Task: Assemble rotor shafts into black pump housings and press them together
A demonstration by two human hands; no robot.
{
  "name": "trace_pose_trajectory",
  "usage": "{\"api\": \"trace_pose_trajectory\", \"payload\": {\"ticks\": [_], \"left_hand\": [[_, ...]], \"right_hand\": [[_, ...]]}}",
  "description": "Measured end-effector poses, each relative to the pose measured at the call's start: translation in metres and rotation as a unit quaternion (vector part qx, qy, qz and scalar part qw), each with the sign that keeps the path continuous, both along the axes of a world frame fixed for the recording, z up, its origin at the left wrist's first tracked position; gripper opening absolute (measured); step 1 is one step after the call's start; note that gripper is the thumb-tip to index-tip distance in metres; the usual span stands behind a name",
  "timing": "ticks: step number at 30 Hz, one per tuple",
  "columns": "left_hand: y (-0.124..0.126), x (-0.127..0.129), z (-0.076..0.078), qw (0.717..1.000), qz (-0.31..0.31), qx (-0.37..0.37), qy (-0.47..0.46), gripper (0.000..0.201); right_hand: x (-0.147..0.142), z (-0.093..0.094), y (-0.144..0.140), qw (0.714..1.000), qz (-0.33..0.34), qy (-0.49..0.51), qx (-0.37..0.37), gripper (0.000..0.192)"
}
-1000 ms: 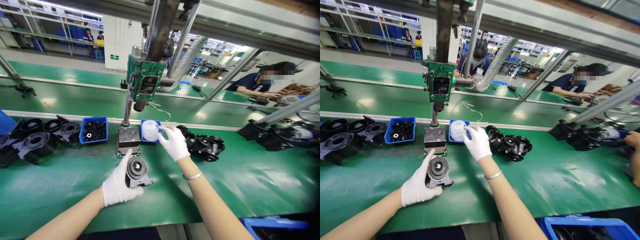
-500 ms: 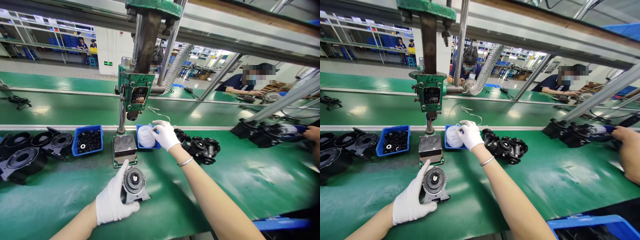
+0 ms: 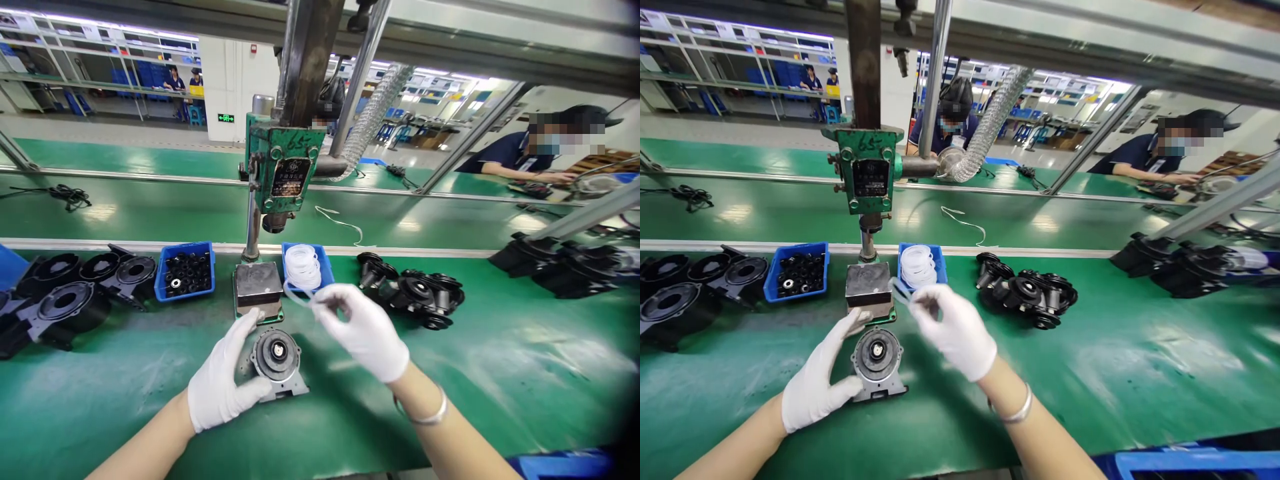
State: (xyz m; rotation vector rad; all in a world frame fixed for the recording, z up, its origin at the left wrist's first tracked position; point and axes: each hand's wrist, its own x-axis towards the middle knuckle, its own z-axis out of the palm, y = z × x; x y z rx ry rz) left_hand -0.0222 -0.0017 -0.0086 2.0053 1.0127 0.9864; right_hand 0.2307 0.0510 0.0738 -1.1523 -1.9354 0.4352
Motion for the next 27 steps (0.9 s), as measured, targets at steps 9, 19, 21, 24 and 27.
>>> {"api": "trace_pose_trajectory", "payload": {"ticks": [9,19,21,24,27], "left_hand": [[0.01,0.0,0.009,0.983,-0.019,0.182,0.024,0.024],[0.012,-0.005,0.018,0.985,-0.035,0.151,0.069,0.008],[0.012,-0.006,0.023,0.986,-0.041,0.134,0.09,0.009],[0.013,-0.008,0.03,0.98,-0.049,0.14,0.131,0.012],[0.014,-0.011,0.036,0.974,-0.056,0.158,0.154,0.013]], "right_hand": [[-0.011,-0.03,-0.018,0.973,0.217,-0.064,0.051,0.012],[-0.007,-0.033,-0.047,0.973,0.186,-0.135,0.016,0.06],[-0.006,-0.036,-0.052,0.973,0.168,-0.153,0.028,0.06],[-0.007,-0.04,-0.055,0.973,0.161,-0.163,0.03,0.058],[-0.008,-0.039,-0.054,0.971,0.163,-0.168,0.037,0.059]]}}
